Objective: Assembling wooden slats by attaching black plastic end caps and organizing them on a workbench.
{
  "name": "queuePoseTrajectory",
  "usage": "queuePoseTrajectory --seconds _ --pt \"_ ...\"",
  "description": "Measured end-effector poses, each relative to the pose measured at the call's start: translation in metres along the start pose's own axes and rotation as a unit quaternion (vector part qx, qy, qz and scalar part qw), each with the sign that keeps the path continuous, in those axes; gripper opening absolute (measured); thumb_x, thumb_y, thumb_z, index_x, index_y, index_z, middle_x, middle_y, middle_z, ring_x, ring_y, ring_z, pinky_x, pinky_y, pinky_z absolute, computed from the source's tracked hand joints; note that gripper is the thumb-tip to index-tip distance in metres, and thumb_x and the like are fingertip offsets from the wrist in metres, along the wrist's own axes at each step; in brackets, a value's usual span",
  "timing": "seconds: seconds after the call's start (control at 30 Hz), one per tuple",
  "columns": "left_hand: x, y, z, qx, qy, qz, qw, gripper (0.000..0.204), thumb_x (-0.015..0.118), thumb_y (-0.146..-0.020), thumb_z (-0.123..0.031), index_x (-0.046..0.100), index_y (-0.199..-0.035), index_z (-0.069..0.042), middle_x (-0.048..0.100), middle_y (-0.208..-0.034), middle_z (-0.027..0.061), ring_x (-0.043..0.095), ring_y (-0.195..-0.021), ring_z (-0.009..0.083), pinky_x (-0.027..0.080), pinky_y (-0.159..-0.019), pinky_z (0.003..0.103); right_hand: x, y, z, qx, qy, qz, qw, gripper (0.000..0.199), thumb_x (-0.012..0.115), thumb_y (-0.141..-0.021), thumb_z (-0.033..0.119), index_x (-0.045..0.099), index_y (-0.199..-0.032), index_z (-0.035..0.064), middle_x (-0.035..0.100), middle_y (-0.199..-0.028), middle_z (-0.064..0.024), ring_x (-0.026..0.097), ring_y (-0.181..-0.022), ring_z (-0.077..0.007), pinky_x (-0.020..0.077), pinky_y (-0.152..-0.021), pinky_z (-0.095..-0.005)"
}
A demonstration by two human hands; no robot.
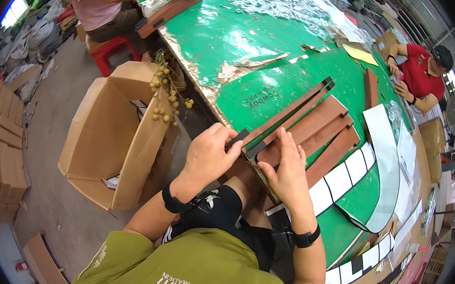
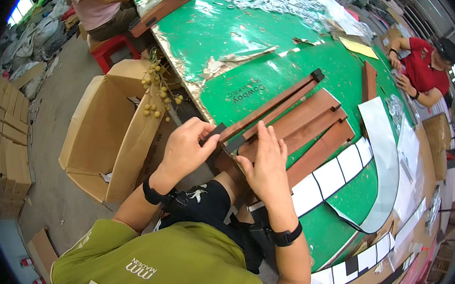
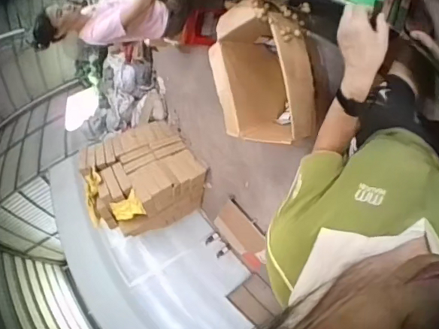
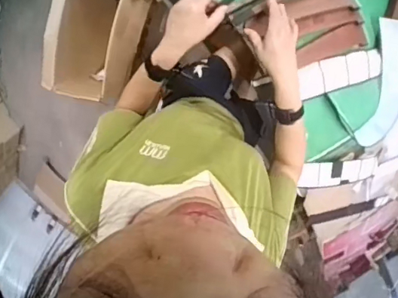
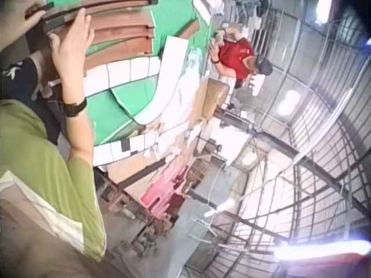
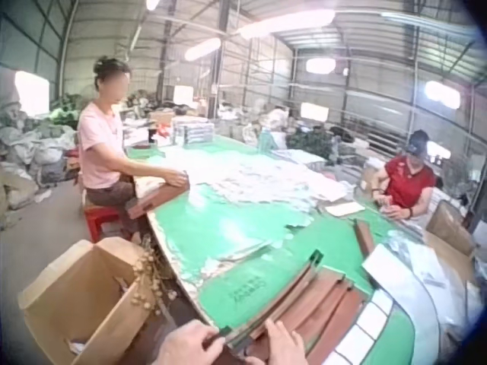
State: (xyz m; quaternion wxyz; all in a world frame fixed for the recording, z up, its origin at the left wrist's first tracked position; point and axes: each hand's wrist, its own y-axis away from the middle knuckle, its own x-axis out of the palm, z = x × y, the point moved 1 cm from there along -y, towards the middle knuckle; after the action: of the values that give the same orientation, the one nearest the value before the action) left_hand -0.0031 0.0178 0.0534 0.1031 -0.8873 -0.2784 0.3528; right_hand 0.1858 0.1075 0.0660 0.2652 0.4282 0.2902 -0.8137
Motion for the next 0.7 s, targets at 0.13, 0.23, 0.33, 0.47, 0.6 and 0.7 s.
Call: queuePoseTrajectory --seconds 0.13,0.23,0.33,0.47,0.6,0.7 --pt "0.005 -0.006 -0.003 0.028 -0.033 0.000 0.999 0.017 0.073 -0.084 -0.012 0.068 -0.096 0.000 0.065 -0.087 0.0127 0.068 -0.076 0.0267 0.055 -0.069 0.037 0.007 0.002 0.000 -0.007 0.002 0.006 1.000 0.089 0.082 -0.079 0.020 0.033 -0.152 0.0022 0.049 -0.146 -0.0229 0.040 -0.143 -0.0383 0.0282 -0.116 -0.0578" --pt "0.006 -0.014 -0.009 0.010 -0.047 0.018 0.999 0.017 0.073 -0.084 -0.016 0.068 -0.093 -0.003 0.065 -0.093 0.0124 0.066 -0.086 0.0321 0.054 -0.075 0.042 0.011 -0.002 0.004 -0.017 -0.006 0.010 1.000 0.089 0.081 -0.079 0.020 0.033 -0.152 0.0031 0.050 -0.146 -0.0213 0.040 -0.143 -0.0375 0.0272 -0.116 -0.0583" --pt "0.011 -0.016 -0.013 0.026 -0.062 0.027 0.997 0.018 0.074 -0.083 -0.015 0.069 -0.093 -0.001 0.065 -0.090 0.0127 0.066 -0.076 0.0299 0.054 -0.069 0.039 0.016 -0.003 0.006 -0.023 -0.001 0.013 1.000 0.088 0.082 -0.079 0.019 0.034 -0.152 0.0034 0.050 -0.145 -0.0194 0.041 -0.143 -0.0365 0.0264 -0.117 -0.0585" --pt "0.019 -0.015 -0.014 0.021 -0.099 0.038 0.994 0.018 0.075 -0.083 -0.017 0.070 -0.092 -0.002 0.066 -0.089 0.0123 0.067 -0.076 0.0295 0.054 -0.068 0.039 0.017 -0.004 0.006 -0.024 0.013 0.010 1.000 0.087 0.082 -0.078 0.017 0.035 -0.150 0.0022 0.053 -0.144 -0.0170 0.043 -0.141 -0.0356 0.0267 -0.117 -0.0582" --pt "0.021 -0.014 -0.012 0.025 -0.117 0.032 0.992 0.018 0.075 -0.083 -0.017 0.070 -0.092 -0.002 0.067 -0.089 0.0114 0.067 -0.073 0.0297 0.054 -0.067 0.040 0.019 -0.005 0.006 -0.037 0.022 -0.002 0.999 0.087 0.082 -0.077 0.016 0.036 -0.150 0.0014 0.054 -0.143 -0.0166 0.044 -0.140 -0.0356 0.0279 -0.117 -0.0576" --pt "0.021 -0.014 -0.014 0.024 -0.110 0.044 0.993 0.018 0.074 -0.084 -0.017 0.070 -0.094 -0.003 0.066 -0.092 0.0121 0.067 -0.078 0.0310 0.055 -0.070 0.040 0.020 -0.004 0.005 -0.036 0.027 -0.005 0.999 0.087 0.082 -0.077 0.015 0.037 -0.149 0.0014 0.054 -0.143 -0.0168 0.045 -0.140 -0.0354 0.0290 -0.116 -0.0573"
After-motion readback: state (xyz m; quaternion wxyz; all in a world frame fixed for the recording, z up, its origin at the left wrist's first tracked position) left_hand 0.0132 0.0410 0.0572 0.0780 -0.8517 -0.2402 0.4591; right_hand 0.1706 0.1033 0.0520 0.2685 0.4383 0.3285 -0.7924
